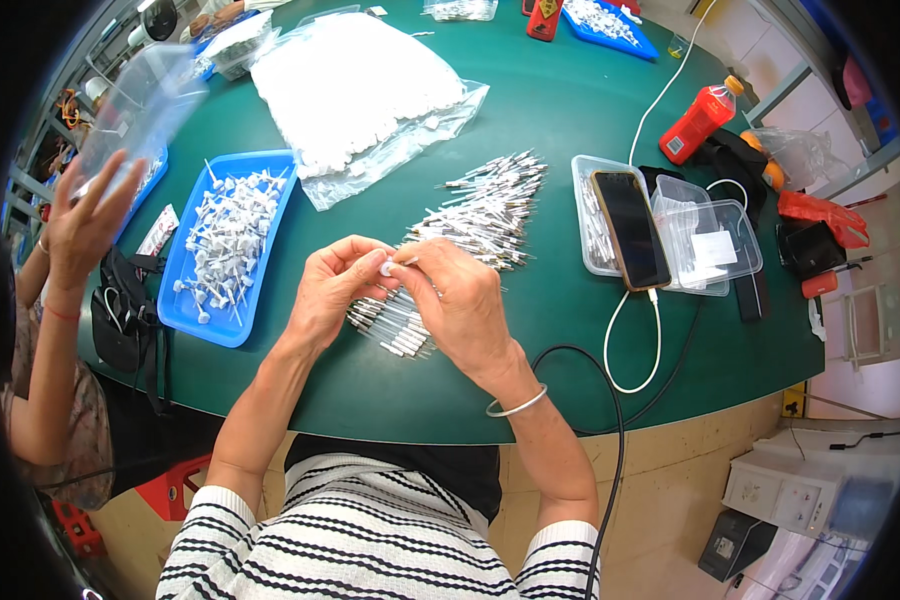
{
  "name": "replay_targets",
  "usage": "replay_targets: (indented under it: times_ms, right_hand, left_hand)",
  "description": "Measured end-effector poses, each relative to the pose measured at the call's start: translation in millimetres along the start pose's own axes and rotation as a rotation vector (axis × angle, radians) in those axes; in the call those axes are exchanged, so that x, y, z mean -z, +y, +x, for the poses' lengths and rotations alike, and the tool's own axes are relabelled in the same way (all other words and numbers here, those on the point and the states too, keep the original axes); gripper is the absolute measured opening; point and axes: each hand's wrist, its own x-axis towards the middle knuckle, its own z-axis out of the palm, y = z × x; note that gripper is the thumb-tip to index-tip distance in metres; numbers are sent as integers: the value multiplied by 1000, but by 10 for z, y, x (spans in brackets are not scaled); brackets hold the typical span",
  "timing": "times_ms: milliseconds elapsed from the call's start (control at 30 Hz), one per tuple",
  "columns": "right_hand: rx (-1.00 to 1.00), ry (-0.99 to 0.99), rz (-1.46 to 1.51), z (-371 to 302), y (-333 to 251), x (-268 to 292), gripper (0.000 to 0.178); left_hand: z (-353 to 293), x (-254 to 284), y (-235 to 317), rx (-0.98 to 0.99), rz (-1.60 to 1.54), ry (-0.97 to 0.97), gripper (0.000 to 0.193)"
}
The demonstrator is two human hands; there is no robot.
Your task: The person repeatedly picks up small white plastic caps and metal rods from a green table. They insert the caps onto the ends of the rods one by one and place the assembled units into a blue tray.
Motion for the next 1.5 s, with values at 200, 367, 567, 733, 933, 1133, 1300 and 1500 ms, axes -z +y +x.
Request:
replay_targets:
  times_ms: [200, 367, 567, 733, 933, 1133, 1300, 1500]
  right_hand:
    - [12, -3, -7, -2, -3, -11, 12]
    - [11, -5, -5, -21, 17, -32, 13]
    - [-47, 9, 56, -43, 46, -68, 12]
    - [-57, 1, 36, -50, 53, -73, 12]
    - [-105, 9, 107, -76, 93, -112, 11]
    - [-206, 47, 286, -77, 62, -157, 11]
    - [-276, 70, 373, -69, 85, -135, 12]
    - [-337, 66, 427, -81, 101, -110, 10]
  left_hand:
    - [-4, -5, -19, -10, 4, 16, 22]
    - [-16, -30, -24, -11, 28, 53, 23]
    - [-20, -30, -42, -38, 26, 84, 20]
    - [-21, -23, -48, -62, 58, 83, 20]
    - [-17, -20, -82, -78, 57, 83, 20]
    - [-26, -37, -53, -73, 10, 97, 20]
    - [-9, 0, -8, 52, -149, 59, 22]
    - [-5, 48, 37, 123, -191, -17, 25]
